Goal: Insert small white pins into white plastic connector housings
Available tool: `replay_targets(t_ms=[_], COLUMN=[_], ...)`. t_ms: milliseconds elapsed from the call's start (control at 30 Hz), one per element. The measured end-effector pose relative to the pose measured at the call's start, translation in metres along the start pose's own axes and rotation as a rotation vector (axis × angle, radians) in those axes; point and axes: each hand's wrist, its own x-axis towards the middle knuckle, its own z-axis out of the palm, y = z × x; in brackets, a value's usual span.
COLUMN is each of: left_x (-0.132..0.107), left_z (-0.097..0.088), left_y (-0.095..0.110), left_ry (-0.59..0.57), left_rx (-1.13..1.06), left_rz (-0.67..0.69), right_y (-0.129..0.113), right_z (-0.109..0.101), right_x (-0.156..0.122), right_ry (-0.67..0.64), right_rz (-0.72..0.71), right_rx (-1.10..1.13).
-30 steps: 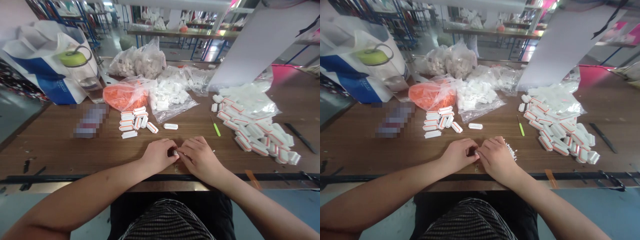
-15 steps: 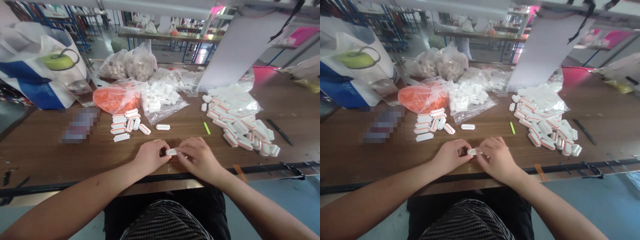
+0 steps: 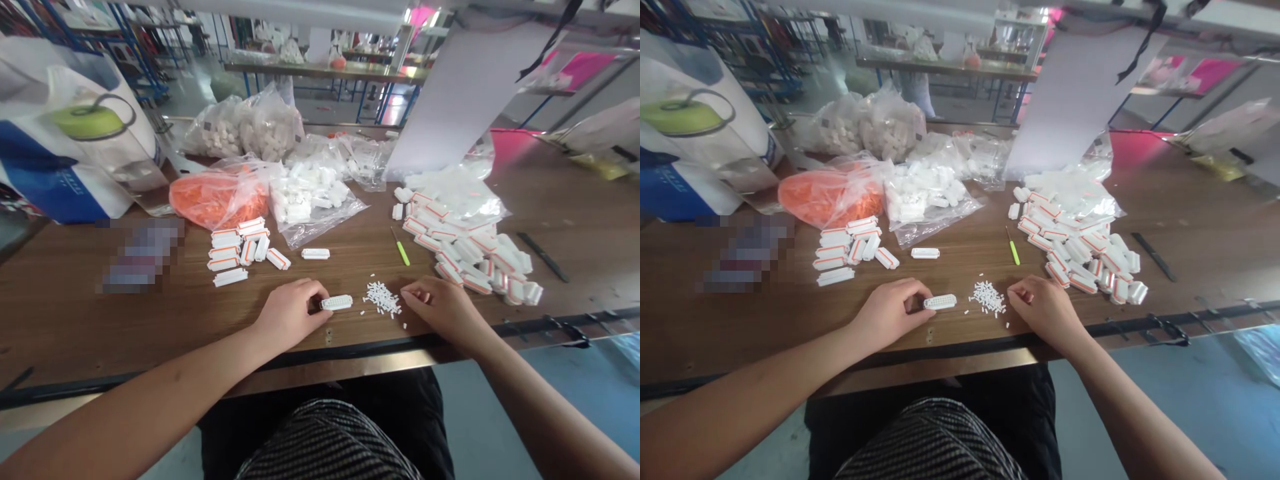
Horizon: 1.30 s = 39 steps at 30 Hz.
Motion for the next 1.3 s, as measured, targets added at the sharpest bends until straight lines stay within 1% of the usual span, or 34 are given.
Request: replay_targets(t_ms=[100, 233, 467, 567, 633, 700, 767, 833, 867, 933, 1000, 1067, 1133, 1300], left_x=[0.0, 0.0, 0.0, 0.001, 0.001, 0.001, 0.001, 0.0, 0.0, 0.0, -0.001, -0.001, -0.002, -0.002], left_z=[-0.001, -0.001, -0.001, 0.0, -0.001, -0.001, -0.002, -0.003, -0.003, -0.003, -0.002, -0.001, 0.0, 0.0], left_y=[0.0, 0.0, -0.001, 0.0, 0.0, 0.002, 0.004, 0.006, 0.007, 0.008, 0.007, 0.006, 0.004, 0.003], left_ry=[-0.016, -0.023, -0.018, -0.012, -0.01, -0.011, -0.014, -0.021, -0.024, -0.02, -0.005, 0.005, 0.009, 0.015], left_rx=[-0.003, -0.003, -0.001, 0.005, 0.006, 0.001, -0.009, -0.024, -0.031, -0.039, -0.04, -0.046, -0.057, -0.07], left_rz=[-0.007, -0.006, -0.003, 0.004, 0.002, -0.004, -0.015, -0.031, -0.038, -0.044, -0.036, -0.02, -0.005, -0.002], right_y=[0.005, 0.011, 0.014, 0.016, 0.013, 0.002, -0.018, -0.043, -0.057, -0.08, -0.095, -0.101, -0.101, -0.095], right_z=[-0.005, -0.01, -0.007, -0.008, -0.01, -0.011, -0.01, -0.004, 0.0, 0.011, 0.022, 0.031, 0.036, 0.038], right_x=[0.0, 0.001, 0.0, 0.001, 0.001, 0.002, 0.003, 0.004, 0.005, 0.008, 0.013, 0.017, 0.019, 0.018], right_ry=[-0.035, -0.057, -0.002, -0.033, -0.046, -0.02, 0.021, 0.031, 0.011, -0.036, -0.067, -0.073, -0.068, -0.056], right_rz=[0.074, 0.046, -0.004, 0.028, 0.052, 0.049, 0.006, -0.093, -0.167, -0.286, -0.354, -0.377, -0.374, -0.378], right_rx=[0.092, 0.211, 0.181, 0.138, 0.106, 0.143, 0.265, 0.406, 0.442, 0.453, 0.424, 0.376, 0.335, 0.305])
